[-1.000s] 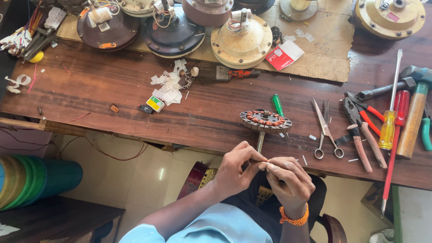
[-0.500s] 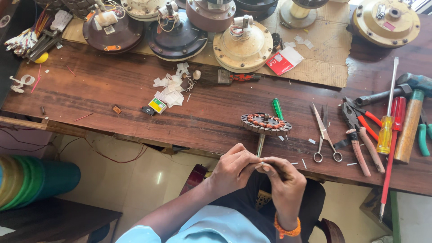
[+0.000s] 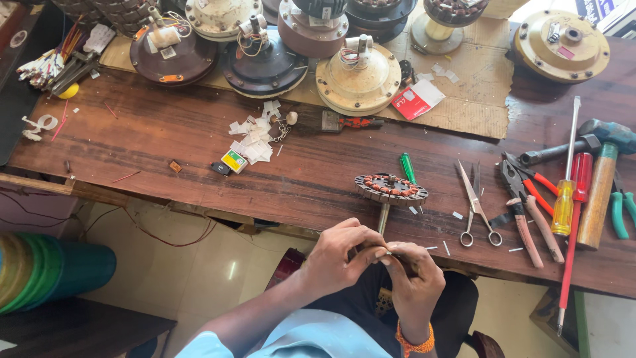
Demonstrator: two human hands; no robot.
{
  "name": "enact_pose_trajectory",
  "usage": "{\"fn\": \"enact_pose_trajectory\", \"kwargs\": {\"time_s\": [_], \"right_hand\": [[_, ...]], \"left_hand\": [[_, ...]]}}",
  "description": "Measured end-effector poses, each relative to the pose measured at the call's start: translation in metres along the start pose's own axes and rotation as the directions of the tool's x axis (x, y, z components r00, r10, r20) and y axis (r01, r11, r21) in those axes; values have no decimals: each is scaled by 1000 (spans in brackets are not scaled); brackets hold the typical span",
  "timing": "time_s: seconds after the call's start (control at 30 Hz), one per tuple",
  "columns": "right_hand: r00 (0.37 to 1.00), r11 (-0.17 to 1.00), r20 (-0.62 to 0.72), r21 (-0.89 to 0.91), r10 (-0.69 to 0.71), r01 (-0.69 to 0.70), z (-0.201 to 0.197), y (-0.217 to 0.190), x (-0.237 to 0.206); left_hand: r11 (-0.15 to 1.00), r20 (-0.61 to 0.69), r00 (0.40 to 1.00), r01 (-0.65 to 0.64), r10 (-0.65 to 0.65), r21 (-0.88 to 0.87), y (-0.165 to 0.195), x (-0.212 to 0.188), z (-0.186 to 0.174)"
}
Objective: The person sits at a workbench repairing a fan motor armature. They cut small white insulation pieces with scissors and insert each piece by hand between the copper windings of the rotor, working around the disc and using a screwdriver at times to help seat the pieces.
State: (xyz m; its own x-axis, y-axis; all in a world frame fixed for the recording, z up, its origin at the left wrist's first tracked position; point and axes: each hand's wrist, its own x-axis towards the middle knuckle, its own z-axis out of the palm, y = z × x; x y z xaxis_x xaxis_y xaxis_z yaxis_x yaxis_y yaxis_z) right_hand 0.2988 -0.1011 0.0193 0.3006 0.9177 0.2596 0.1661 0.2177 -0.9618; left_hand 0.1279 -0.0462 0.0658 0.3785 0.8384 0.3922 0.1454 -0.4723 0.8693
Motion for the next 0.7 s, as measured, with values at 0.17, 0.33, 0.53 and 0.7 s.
{"fn": "enact_pose_trajectory", "kwargs": {"time_s": [0.17,0.33,0.53,0.7], "right_hand": [[978,977,49,51,204,-206,-3,2,1],[897,669,225,603,379,-434,-17,4,-3],[834,467,440,692,332,-551,-34,-1,-22],[798,459,495,652,344,-603,-33,3,-24]], "left_hand": [[968,-27,990,-129,137,216,6,9,-2],[980,192,981,7,32,-198,15,14,-7],[927,319,948,118,2,-356,13,-1,-7],[925,340,938,188,-69,-330,11,-8,-8]]}}
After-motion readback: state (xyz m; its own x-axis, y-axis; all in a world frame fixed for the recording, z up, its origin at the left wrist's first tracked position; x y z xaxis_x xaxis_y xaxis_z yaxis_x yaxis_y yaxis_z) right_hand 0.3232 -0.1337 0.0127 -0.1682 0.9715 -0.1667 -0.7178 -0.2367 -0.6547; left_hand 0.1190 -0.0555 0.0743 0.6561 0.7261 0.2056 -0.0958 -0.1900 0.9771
